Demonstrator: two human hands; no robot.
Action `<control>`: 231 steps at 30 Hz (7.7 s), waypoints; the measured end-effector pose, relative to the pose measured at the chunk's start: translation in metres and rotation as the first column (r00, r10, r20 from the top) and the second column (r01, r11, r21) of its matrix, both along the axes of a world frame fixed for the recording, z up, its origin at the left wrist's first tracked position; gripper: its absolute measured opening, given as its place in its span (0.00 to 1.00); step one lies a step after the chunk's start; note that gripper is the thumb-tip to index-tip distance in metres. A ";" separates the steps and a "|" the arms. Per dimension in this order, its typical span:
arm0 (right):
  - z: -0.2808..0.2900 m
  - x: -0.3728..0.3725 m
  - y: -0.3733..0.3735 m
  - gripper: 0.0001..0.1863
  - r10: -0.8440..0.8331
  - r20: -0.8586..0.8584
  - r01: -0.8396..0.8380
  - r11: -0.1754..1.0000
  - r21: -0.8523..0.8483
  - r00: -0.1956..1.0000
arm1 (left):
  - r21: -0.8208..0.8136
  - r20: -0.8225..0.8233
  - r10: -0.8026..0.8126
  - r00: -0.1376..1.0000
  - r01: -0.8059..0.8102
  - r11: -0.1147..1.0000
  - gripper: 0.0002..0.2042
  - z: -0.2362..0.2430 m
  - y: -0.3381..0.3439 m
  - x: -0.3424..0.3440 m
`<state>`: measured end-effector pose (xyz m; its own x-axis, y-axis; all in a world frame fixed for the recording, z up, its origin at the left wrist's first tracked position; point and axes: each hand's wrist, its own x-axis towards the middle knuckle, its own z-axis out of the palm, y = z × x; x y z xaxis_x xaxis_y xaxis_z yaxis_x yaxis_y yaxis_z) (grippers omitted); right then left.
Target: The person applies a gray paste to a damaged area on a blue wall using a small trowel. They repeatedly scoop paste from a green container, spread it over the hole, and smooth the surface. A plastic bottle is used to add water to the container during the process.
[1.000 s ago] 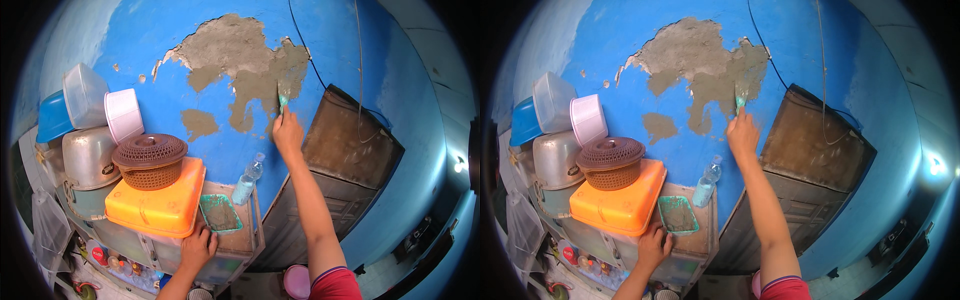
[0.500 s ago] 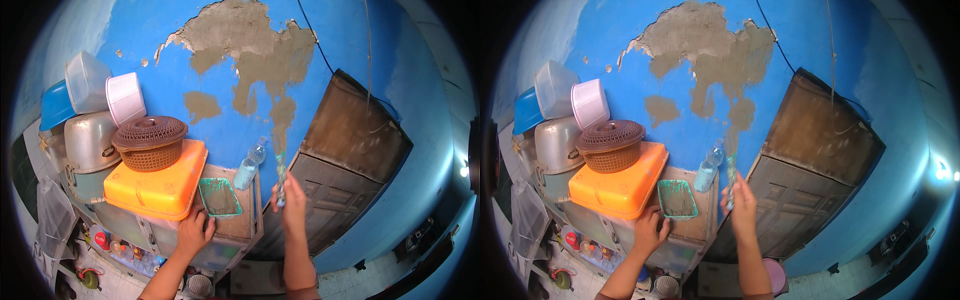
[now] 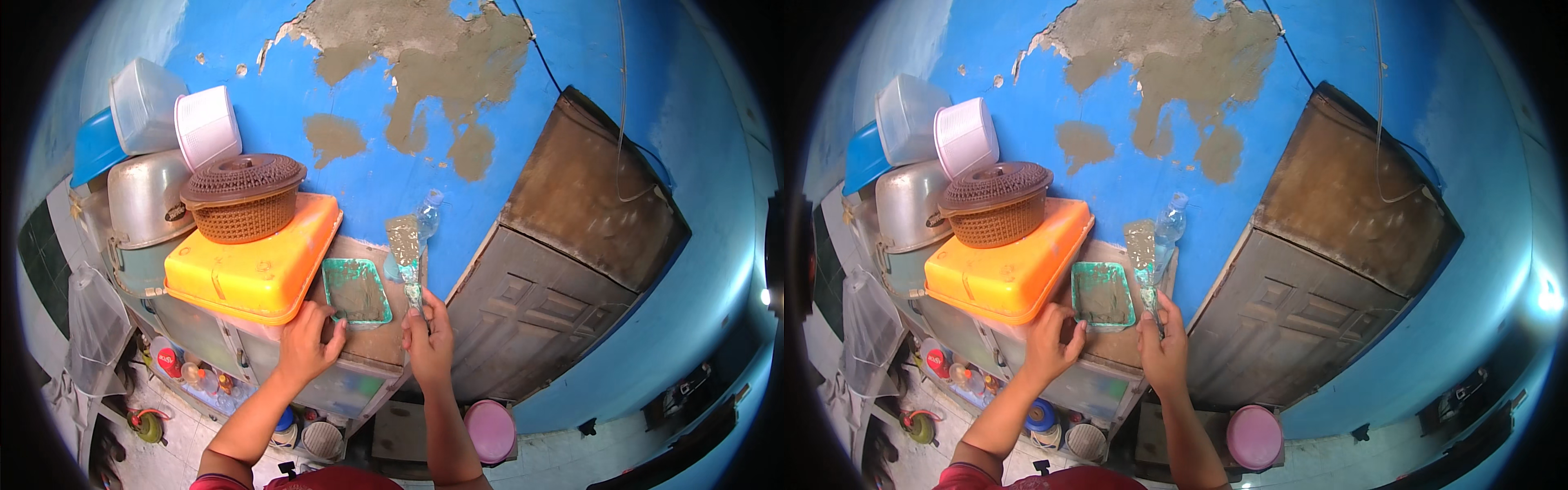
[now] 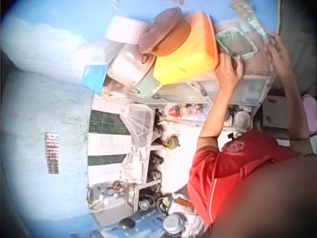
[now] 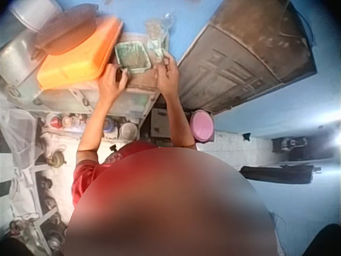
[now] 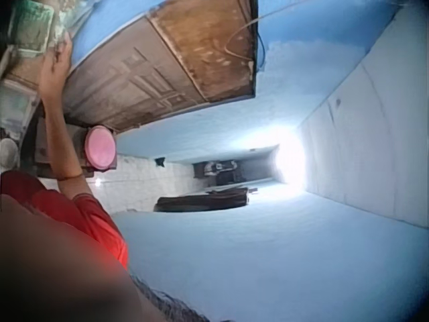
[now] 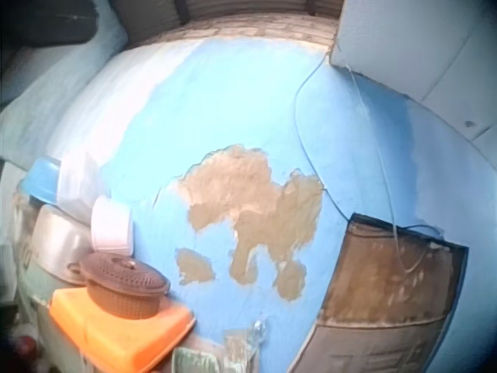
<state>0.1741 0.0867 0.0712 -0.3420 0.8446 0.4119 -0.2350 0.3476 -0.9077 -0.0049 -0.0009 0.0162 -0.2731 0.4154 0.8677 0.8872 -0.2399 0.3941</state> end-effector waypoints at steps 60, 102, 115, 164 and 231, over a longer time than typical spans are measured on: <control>0.085 -0.003 0.053 0.13 -0.469 0.758 -0.386 0.663 0.642 0.454 | -0.113 -0.114 0.096 0.989 -0.109 0.988 0.10 -0.008 0.006 -0.003; 0.123 -0.065 0.092 0.08 -0.608 0.780 -0.800 0.390 0.456 0.148 | -0.137 -0.050 0.119 0.992 -0.125 0.983 0.09 -0.008 0.006 0.000; 0.124 -0.043 0.087 0.08 -0.691 0.694 -0.766 0.330 0.552 0.203 | -0.214 -0.043 0.111 0.993 -0.117 0.970 0.22 -0.003 0.004 0.000; 0.123 -0.035 0.084 0.09 -0.666 0.706 -0.748 0.335 0.572 0.241 | -0.212 -0.027 0.092 0.995 -0.096 0.972 0.17 -0.006 0.006 0.000; 0.044 0.050 0.028 0.14 0.125 0.616 -0.073 0.991 -0.109 0.778 | -0.090 -0.022 0.023 0.999 -0.025 0.996 0.16 -0.006 0.008 -0.002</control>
<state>0.2242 0.1149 0.1148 -0.5846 0.8111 0.0189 0.3582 0.2790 -0.8910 -0.0067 0.0067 0.0103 -0.2660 0.4857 0.8327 0.9006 -0.1828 0.3943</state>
